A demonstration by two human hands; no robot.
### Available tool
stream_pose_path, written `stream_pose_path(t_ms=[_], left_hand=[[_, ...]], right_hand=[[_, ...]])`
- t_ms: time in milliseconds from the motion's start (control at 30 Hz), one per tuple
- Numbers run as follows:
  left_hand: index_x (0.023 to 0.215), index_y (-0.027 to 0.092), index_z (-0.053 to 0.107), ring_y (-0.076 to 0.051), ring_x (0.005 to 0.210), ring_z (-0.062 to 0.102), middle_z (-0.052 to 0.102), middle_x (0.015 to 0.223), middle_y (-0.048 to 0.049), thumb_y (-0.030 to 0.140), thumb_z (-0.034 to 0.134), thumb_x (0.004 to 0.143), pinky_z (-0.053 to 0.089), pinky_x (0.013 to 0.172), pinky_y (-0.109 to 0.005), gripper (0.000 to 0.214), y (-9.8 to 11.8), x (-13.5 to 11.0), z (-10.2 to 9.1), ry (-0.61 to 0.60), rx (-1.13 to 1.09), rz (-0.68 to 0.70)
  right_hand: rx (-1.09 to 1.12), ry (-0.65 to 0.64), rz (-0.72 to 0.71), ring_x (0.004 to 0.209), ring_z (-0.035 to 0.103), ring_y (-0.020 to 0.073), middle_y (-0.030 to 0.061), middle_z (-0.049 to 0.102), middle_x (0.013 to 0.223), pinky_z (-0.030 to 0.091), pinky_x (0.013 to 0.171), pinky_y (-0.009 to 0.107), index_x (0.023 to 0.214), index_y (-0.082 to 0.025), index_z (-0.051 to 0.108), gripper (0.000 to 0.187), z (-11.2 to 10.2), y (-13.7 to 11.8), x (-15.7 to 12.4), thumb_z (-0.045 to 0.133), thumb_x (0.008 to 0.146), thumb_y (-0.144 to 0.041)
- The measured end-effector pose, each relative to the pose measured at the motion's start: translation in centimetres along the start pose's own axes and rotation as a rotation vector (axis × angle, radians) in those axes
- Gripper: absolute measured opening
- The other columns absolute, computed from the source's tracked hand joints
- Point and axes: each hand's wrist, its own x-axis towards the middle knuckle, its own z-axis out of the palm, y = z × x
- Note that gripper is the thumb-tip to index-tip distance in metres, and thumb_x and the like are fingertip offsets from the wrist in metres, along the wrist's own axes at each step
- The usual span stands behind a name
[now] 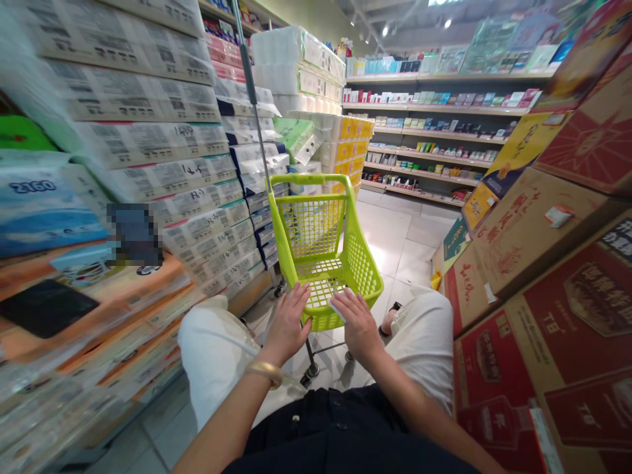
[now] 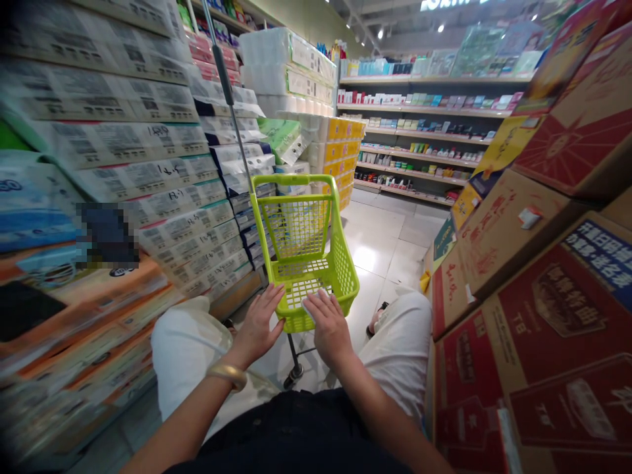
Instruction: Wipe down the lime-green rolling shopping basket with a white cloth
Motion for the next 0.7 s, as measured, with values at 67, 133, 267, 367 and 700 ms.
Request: stream_pose_path(t_ms=[67, 133, 267, 367, 700], left_hand=[[0.145, 0.018, 0.038, -0.031, 0.145, 0.032, 0.045, 0.152, -0.0131, 0.013, 0.051, 0.082, 0.034, 0.115, -0.057, 0.065, -0.1, 0.0, 0.0, 0.006, 0.001, 0.001], [0.146, 0.018, 0.037, -0.031, 0.146, 0.032, 0.044, 0.152, -0.0133, 0.013, 0.051, 0.082, 0.034, 0.115, -0.057, 0.065, -0.1, -0.1, 0.1, 0.012, -0.003, 0.004], [0.146, 0.018, 0.037, -0.031, 0.146, 0.031, 0.045, 0.151, -0.0136, 0.013, 0.051, 0.083, 0.034, 0.115, -0.056, 0.066, 0.0, -0.1, 0.3, 0.025, -0.021, 0.006], [0.148, 0.019, 0.035, -0.030, 0.147, 0.030, 0.044, 0.152, -0.0134, 0.012, 0.051, 0.082, 0.034, 0.115, -0.055, 0.069, 0.0, -0.1, 0.5, 0.025, -0.036, 0.004], [0.147, 0.018, 0.035, -0.030, 0.147, 0.029, 0.042, 0.153, -0.0146, 0.011, 0.050, 0.081, 0.034, 0.114, -0.057, 0.068, -0.1, -0.2, 0.0, 0.000, -0.038, -0.004]], right_hand=[[-0.017, 0.053, 0.092, 0.138, 0.046, 0.0198, 0.0046, 0.064, 0.135, 0.035, 0.117, 0.047, 0.132, -0.023, 0.061, 0.064, -1.1, 2.3, -0.2, 0.036, 0.079, 0.002], [-0.046, 0.119, 0.186, 0.138, 0.046, 0.0215, 0.0058, 0.065, 0.132, 0.034, 0.116, 0.051, 0.131, -0.023, 0.062, 0.063, -2.1, 4.6, -0.5, 0.036, 0.078, 0.001], [-0.074, 0.164, 0.253, 0.139, 0.046, 0.0236, 0.0068, 0.066, 0.132, 0.034, 0.116, 0.054, 0.130, -0.022, 0.062, 0.060, -2.4, 5.4, -0.8, 0.037, 0.080, 0.000], [-0.057, 0.088, 0.142, 0.139, 0.045, 0.0225, 0.0072, 0.064, 0.134, 0.034, 0.117, 0.050, 0.131, -0.021, 0.062, 0.059, -0.8, 2.0, -0.4, 0.038, 0.081, 0.000], [-0.033, -0.014, 0.014, 0.138, 0.047, 0.0201, 0.0061, 0.064, 0.135, 0.033, 0.118, 0.047, 0.132, -0.022, 0.060, 0.062, -0.7, 0.2, 0.2, 0.038, 0.080, 0.002]])
